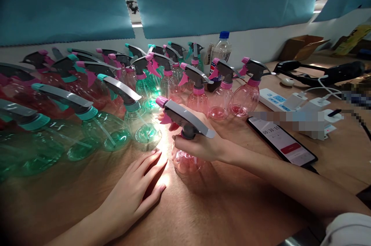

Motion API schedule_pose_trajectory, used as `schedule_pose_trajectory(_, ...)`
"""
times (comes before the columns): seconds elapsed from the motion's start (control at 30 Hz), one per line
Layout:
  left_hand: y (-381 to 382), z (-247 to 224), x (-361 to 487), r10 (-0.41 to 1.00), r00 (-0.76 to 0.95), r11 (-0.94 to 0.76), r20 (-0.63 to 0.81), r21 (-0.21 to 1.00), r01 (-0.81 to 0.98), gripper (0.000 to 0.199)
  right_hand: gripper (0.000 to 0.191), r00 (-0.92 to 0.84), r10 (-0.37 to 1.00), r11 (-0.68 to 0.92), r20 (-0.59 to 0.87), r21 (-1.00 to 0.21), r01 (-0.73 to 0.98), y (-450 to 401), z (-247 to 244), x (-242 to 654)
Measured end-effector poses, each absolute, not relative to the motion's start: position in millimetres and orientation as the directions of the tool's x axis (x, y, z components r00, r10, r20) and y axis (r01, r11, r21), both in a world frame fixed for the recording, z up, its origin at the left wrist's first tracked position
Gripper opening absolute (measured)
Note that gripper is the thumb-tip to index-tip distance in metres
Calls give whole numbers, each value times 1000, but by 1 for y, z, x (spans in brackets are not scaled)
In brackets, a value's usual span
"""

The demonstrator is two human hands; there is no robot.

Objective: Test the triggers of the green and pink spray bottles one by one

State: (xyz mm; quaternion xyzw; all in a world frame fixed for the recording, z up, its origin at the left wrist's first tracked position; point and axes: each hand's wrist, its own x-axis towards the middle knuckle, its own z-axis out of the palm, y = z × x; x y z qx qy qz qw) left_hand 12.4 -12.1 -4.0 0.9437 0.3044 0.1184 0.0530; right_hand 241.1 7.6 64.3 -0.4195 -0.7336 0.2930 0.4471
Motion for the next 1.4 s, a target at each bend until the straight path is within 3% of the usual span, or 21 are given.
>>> schedule_pose_trajectory(0.17,-12,-4,13,593,784,-805,185,175,567,42,40,-249,885,461,393,-813,356,7,59,242)
schedule_pose_trajectory(0.3,-13,-4,13,589,788,-807,176,175,564,42,31,-239,883,469,404,-787,402,6,60,242)
schedule_pose_trajectory(0.5,-13,-4,12,594,787,-803,166,171,570,41,20,-235,856,515,460,-788,337,7,59,241)
schedule_pose_trajectory(0.83,-12,-5,13,595,781,-803,187,183,568,41,30,-264,834,544,485,-801,249,8,56,242)
schedule_pose_trajectory(1.07,-12,-5,12,590,784,-807,192,179,563,43,51,-296,843,516,450,-832,205,9,57,241)
schedule_pose_trajectory(1.4,-13,-5,13,590,785,-807,190,169,566,42,42,-292,832,536,471,-818,209,10,56,242)
